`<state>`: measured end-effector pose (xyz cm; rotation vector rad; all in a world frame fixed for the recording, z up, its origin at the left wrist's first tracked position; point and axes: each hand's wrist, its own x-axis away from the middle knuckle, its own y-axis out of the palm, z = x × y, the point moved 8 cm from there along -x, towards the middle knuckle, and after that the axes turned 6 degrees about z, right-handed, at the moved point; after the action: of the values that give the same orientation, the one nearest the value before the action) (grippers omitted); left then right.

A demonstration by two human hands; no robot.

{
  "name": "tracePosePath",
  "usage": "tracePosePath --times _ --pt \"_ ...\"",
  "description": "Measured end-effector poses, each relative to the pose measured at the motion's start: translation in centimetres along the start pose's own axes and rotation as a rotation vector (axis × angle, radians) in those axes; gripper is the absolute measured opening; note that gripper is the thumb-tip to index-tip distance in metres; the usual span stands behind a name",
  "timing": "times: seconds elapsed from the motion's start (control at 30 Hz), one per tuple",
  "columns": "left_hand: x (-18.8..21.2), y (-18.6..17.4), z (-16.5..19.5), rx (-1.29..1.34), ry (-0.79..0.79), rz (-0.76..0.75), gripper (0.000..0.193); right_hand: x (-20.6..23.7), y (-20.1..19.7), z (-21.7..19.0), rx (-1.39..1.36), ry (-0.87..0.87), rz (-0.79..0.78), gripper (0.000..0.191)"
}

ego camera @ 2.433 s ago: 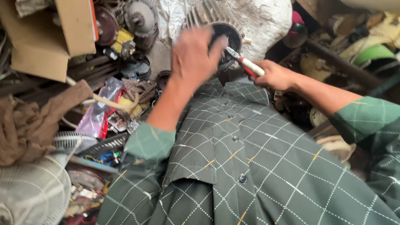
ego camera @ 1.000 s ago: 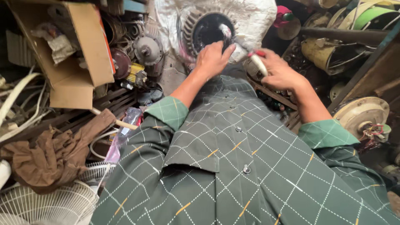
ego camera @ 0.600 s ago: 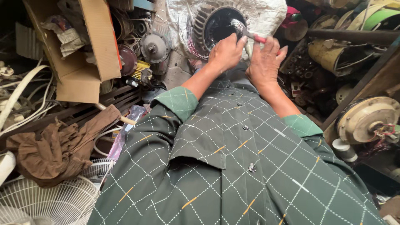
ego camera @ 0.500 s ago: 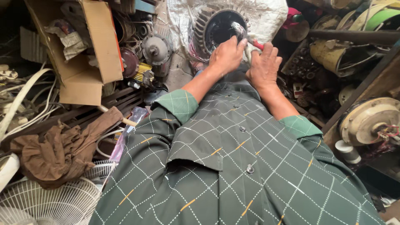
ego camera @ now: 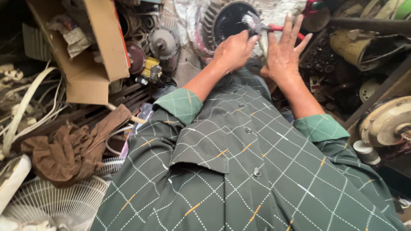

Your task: The person works on an electric motor stator resting on a padded surface, using pliers and wire cutters to grip, cut and pull out old copper windings and wire from the motor housing. They turn the stator, reach for tools on the workbench, and continue extracting wire pieces one at a time.

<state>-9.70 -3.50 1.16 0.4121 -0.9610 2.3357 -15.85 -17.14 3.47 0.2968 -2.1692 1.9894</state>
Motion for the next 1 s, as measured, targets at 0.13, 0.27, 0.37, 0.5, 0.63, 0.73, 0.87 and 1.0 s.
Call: tracePosePath --times 0.13,0.27,0.37,0.5,0.63,0.73,0.87,1.0 --pt "0.3 -0.4 0.3 -0.005 0.009 -0.008 0.047 0.1 0.4 0.2 -0.036 -0.054 0.060 0.077" --pt "0.4 -0.7 0.5 0.043 0.010 0.045 0.046 0.9 3.0 1.1 -0.173 -0.011 0.190 0.044" --pt "1.0 -0.4 1.9 0.056 0.051 0.037 0.045 0.4 5.3 0.6 -0.217 0.003 0.419 0.023" --pt "2.8 -1.4 4.3 0.005 0.147 0.043 0.044 -0.1 6.7 2.6 -0.749 0.320 0.657 0.042" --pt "3.7 -5.0 4.3 0.008 0.061 0.084 0.044 0.9 1.6 -0.5 -0.363 -0.006 0.608 0.032" --pt "4.0 -7.1 6.0 -0.023 0.073 0.048 0.043 2.3 -2.0 -0.7 -0.253 0.056 0.448 0.048" --pt "5.7 -11.5 12.0 0.053 0.327 0.174 0.038 1.9 -6.7 -0.8 -0.028 0.065 0.469 0.056" --pt "7.3 -15.6 12.5 -0.022 0.340 0.148 0.032 0.4 -8.0 1.8 -0.041 0.121 0.352 0.063"
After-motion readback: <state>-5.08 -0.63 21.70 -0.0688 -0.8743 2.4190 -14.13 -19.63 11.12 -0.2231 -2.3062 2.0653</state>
